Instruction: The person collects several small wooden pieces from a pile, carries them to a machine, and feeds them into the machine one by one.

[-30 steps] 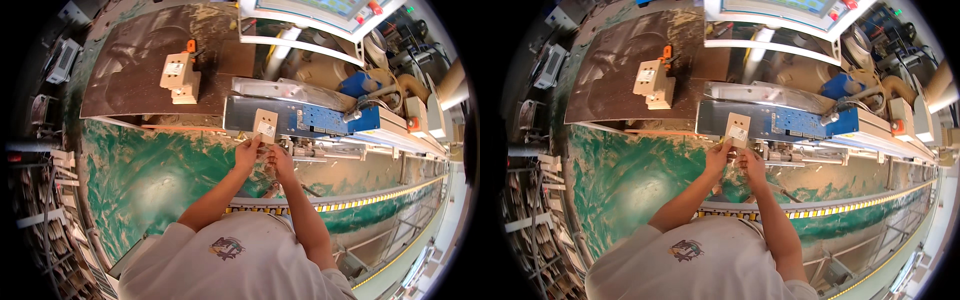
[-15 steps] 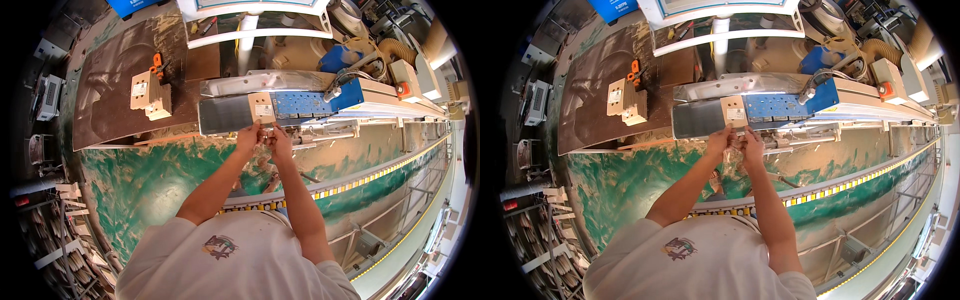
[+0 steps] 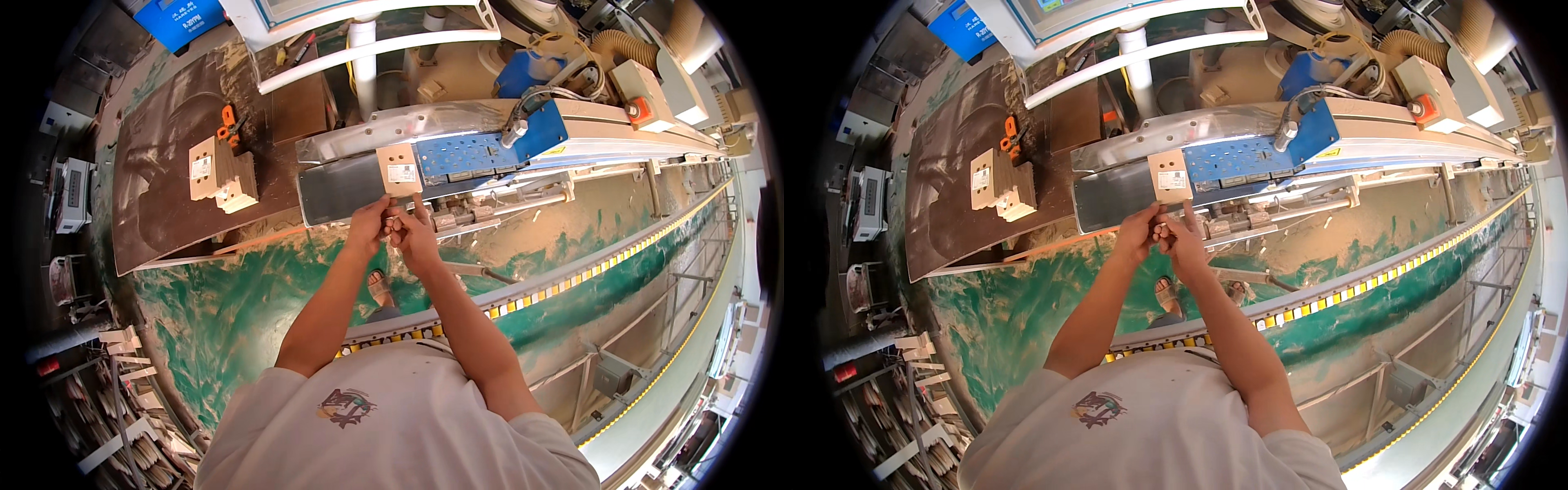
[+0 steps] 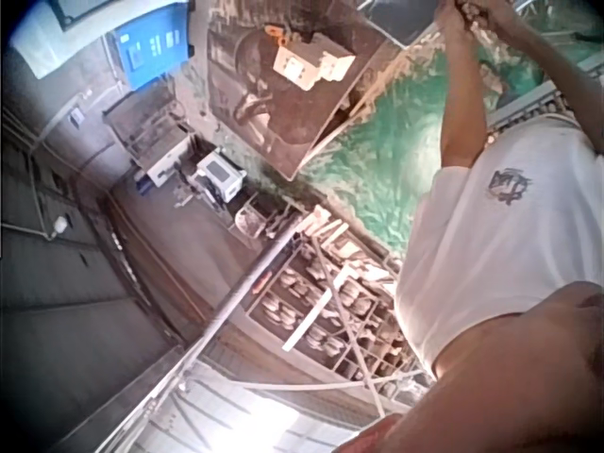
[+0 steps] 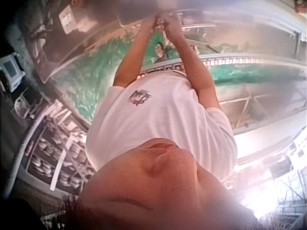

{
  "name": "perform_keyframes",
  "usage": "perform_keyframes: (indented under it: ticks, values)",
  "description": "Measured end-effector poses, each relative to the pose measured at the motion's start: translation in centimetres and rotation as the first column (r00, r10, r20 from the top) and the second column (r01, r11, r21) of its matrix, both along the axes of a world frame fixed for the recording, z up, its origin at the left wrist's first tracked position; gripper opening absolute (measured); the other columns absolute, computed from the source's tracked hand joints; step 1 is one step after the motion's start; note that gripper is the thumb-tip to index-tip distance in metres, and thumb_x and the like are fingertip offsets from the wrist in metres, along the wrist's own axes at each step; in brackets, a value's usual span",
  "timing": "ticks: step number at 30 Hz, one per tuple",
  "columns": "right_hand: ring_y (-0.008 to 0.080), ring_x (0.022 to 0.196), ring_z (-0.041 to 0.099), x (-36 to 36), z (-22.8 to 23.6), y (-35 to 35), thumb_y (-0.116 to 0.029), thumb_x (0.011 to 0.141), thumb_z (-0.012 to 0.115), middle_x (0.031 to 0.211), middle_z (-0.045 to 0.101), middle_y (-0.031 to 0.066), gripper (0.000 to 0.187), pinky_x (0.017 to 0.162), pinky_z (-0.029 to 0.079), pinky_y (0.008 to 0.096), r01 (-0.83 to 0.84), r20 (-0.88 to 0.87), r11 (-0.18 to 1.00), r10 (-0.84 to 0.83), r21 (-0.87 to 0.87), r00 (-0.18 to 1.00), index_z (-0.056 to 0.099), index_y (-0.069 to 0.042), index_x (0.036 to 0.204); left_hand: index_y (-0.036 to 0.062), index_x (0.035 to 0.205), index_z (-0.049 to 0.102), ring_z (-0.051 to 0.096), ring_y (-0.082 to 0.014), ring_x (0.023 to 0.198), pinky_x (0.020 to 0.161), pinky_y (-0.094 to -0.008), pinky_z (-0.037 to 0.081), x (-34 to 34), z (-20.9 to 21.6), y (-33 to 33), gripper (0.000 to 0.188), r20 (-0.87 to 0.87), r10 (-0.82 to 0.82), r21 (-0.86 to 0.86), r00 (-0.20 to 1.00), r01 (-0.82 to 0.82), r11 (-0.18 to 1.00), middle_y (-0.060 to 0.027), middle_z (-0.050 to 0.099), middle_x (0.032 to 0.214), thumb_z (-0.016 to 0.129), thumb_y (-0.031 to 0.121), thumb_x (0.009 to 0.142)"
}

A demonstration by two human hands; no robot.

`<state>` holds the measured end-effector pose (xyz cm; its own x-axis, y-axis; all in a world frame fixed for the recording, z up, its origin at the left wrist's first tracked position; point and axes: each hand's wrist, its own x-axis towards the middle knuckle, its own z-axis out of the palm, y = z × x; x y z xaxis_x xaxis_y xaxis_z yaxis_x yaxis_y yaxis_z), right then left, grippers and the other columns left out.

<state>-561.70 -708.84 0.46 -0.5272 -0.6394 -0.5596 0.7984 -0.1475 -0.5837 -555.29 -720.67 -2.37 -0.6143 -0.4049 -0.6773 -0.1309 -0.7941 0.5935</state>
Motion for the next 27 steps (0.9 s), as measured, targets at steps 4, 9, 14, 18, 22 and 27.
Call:
perform_keyframes:
  ticks: [4, 9, 14, 18, 22, 27]
  values:
    - [0.0139, 0.067, 0.052, 0.4, 0.2, 0.1, -0.011, 0.101, 0.06, 0.083, 0.056, 0.0012, 0.09, 0.061, 0.042, 0.0301, -0.033, 0.011, 0.997, 0.033, -0.07, 0.999, 0.001, -0.019, 0.169, -0.0005, 0.108, 0.071, 0.056, -0.0138, 0.051, 0.045, -0.029, 0.043, -0.3, 0.1, -0.3, 0.031, 0.01, -0.004, 0.011, 1.0, 0.004, 1.0, -0.004, 0.064, 0.068, 0.06, 0.029, 0.107]
    - [0.0145, 0.067, 0.05, -0.2, 0.6, 0.5, -0.008, 0.1, 0.057, 0.084, 0.054, 0.0022, 0.095, 0.065, 0.043, 0.031, -0.062, -0.006, 0.996, 0.062, -0.062, 0.998, -0.006, -0.021, 0.169, -0.0026, 0.11, 0.072, 0.051, -0.0191, 0.039, 0.036, -0.0333, 0.036, -1.1, 0.6, 0.2, 0.034, 0.011, -0.056, 0.068, 0.998, 0.055, 0.996, -0.0068, 0.06, 0.059, 0.061, 0.03, 0.106]
    - [0.0144, 0.067, 0.05, -4.1, -0.5, 2.9, -0.007, 0.099, 0.056, 0.084, 0.054, 0.0026, 0.095, 0.064, 0.042, 0.0314, -0.022, -0.019, 0.995, 0.02, -0.095, 1.0, -0.006, -0.022, 0.169, -0.0033, 0.114, 0.071, 0.05, -0.0208, 0.039, 0.035, -0.0347, 0.036, -5.1, 0.8, 3.1, 0.035, 0.015, -0.02, 0.15, 1.0, 0.017, 0.988, -0.0073, 0.06, 0.059, 0.062, 0.029, 0.105]
    - [0.0134, 0.07, 0.048, -8.3, -0.1, 5.6, -0.006, 0.1, 0.054, 0.084, 0.053, 0.0017, 0.092, 0.065, 0.042, 0.0299, -0.004, -0.012, 0.994, 0.002, -0.112, 1.0, -0.004, -0.021, 0.169, -0.0024, 0.116, 0.072, 0.052, -0.0196, 0.045, 0.038, -0.0344, 0.038, -9.7, 0.4, 5.6, 0.035, -0.001, -0.03, 0.194, 1.0, 0.03, 0.981, -0.0054, 0.059, 0.059, 0.058, 0.029, 0.106]
    - [0.0129, 0.071, 0.047, -13.0, -0.3, 8.7, -0.007, 0.102, 0.052, 0.084, 0.053, 0.0015, 0.088, 0.067, 0.042, 0.0294, 0.016, 0.008, 0.99, -0.015, -0.137, 1.0, -0.002, -0.022, 0.169, -0.0037, 0.115, 0.073, 0.051, -0.0182, 0.052, 0.042, -0.0318, 0.043, -14.5, 0.1, 8.4, 0.04, -0.044, 0.009, 0.296, 0.999, 0.005, 0.955, -0.0007, 0.052, 0.057, 0.047, 0.026, 0.106]
    - [0.0138, 0.071, 0.048, -18.0, 0.8, 12.1, -0.007, 0.101, 0.054, 0.084, 0.053, 0.0025, 0.092, 0.07, 0.043, 0.0307, -0.017, 0.03, 0.993, 0.021, -0.116, 0.999, -0.006, -0.022, 0.169, -0.0046, 0.117, 0.073, 0.049, -0.0171, 0.051, 0.045, -0.0301, 0.045, -18.8, 0.4, 11.6, 0.047, -0.095, 0.006, 0.3, 0.995, 0.023, 0.954, 0.0014, 0.048, 0.057, 0.037, 0.022, 0.102]
